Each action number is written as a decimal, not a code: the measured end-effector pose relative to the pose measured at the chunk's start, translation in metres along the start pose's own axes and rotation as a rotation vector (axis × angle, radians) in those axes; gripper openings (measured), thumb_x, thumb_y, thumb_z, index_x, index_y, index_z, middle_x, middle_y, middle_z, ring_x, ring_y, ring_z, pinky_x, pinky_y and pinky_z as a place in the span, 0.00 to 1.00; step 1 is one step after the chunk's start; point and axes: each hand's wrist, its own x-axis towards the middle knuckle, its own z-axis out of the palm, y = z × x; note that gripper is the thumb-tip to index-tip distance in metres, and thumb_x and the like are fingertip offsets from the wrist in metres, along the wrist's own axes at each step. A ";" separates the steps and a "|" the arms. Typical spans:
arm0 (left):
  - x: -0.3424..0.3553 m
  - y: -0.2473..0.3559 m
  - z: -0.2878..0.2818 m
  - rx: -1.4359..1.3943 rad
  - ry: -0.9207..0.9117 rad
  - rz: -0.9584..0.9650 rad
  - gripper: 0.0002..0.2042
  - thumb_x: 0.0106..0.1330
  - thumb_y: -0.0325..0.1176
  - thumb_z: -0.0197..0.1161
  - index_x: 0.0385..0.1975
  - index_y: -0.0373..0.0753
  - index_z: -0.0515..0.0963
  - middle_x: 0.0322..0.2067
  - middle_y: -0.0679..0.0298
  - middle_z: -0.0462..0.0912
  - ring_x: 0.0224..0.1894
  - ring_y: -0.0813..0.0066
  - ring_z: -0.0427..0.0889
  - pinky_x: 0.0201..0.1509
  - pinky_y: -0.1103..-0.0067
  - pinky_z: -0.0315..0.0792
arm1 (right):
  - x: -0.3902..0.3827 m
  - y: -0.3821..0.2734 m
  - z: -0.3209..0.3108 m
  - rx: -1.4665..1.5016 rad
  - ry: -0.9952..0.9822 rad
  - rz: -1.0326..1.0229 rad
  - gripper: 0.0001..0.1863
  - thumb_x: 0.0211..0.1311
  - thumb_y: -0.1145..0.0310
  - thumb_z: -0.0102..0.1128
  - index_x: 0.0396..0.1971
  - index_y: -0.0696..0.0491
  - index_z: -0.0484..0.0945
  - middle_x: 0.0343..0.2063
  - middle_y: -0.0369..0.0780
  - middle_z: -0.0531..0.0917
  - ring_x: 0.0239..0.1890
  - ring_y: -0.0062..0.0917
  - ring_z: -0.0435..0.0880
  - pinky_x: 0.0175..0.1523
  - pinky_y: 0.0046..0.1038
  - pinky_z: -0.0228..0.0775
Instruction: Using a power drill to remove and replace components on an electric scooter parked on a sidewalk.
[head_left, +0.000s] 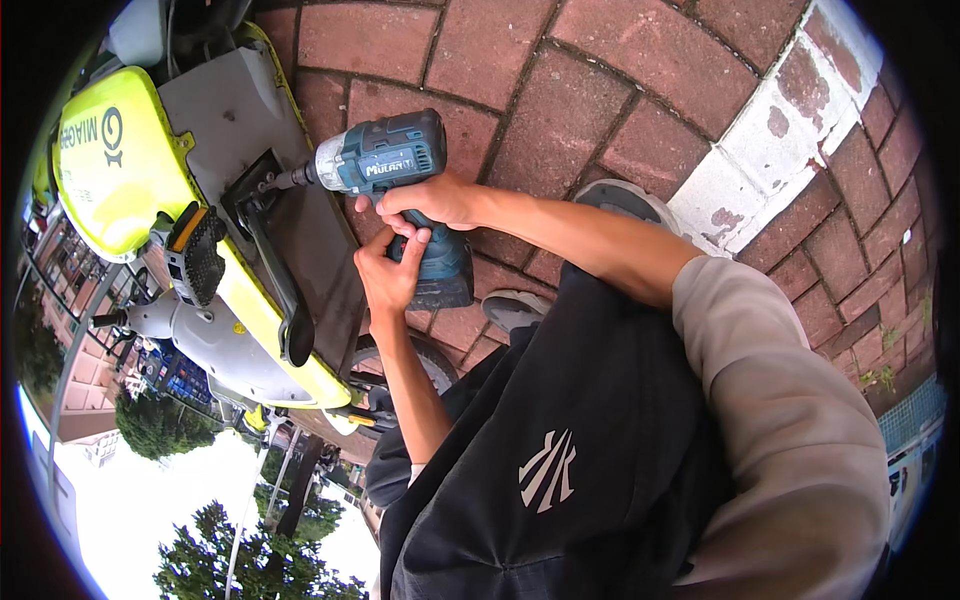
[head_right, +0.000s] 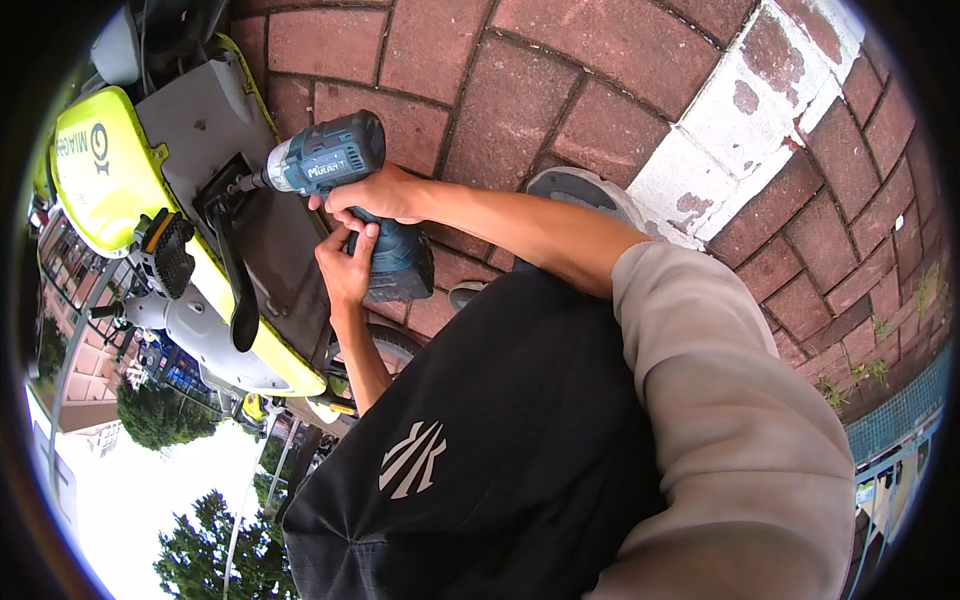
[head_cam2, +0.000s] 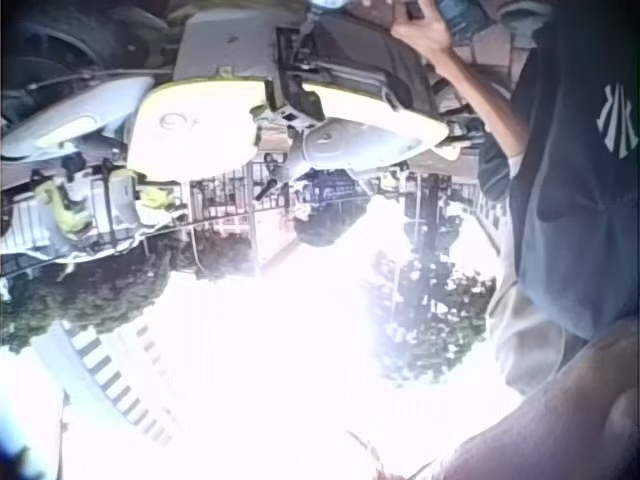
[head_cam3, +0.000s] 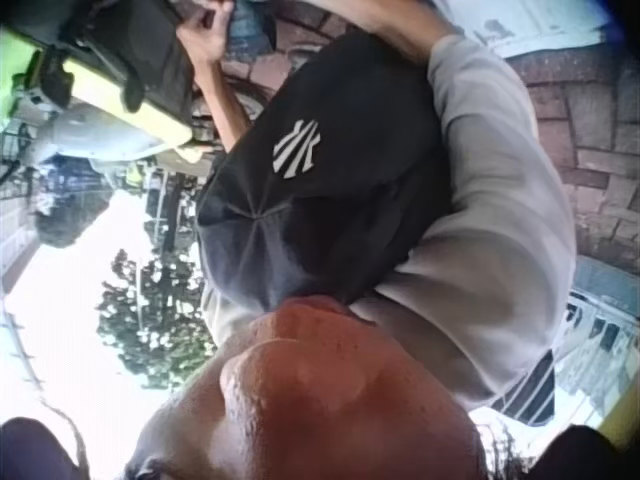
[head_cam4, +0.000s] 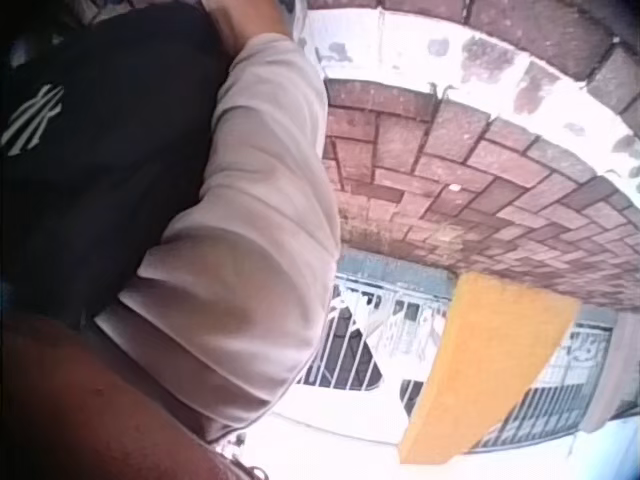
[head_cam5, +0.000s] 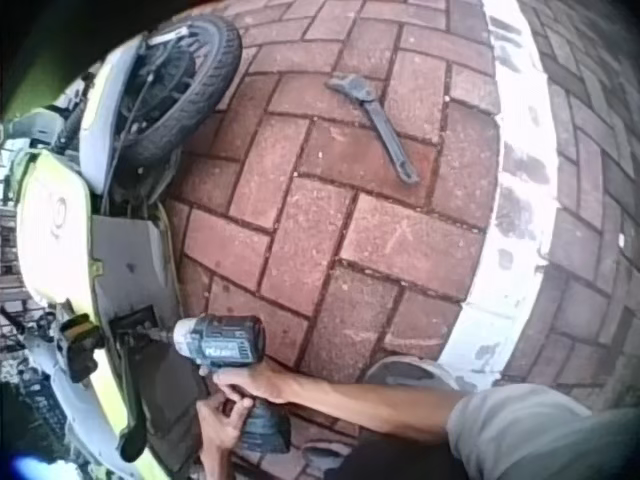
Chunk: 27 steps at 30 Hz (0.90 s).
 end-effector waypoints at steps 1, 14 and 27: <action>0.002 0.000 0.000 -0.033 0.023 0.005 0.16 0.57 0.40 0.73 0.31 0.31 0.81 0.20 0.52 0.78 0.22 0.69 0.73 0.35 0.73 0.73 | 0.003 -0.001 0.000 -0.002 0.004 0.009 0.15 0.53 0.76 0.57 0.41 0.63 0.77 0.20 0.37 0.77 0.19 0.17 0.74 0.27 0.22 0.67; 0.001 -0.015 -0.012 -0.040 -0.011 -0.023 0.17 0.59 0.41 0.71 0.30 0.29 0.79 0.17 0.57 0.72 0.23 0.75 0.68 0.33 0.73 0.70 | 0.013 0.010 0.007 0.024 0.038 0.050 0.11 0.55 0.74 0.57 0.38 0.62 0.76 0.17 0.37 0.74 0.17 0.19 0.72 0.24 0.23 0.64; -0.040 0.049 -0.115 -0.323 -0.456 -0.166 0.39 0.45 0.49 0.82 0.53 0.29 0.74 0.41 0.59 0.82 0.46 0.71 0.80 0.54 0.75 0.73 | -0.001 -0.005 0.061 0.494 0.147 0.306 0.11 0.58 0.68 0.58 0.40 0.54 0.72 0.20 0.33 0.72 0.21 0.21 0.71 0.30 0.29 0.68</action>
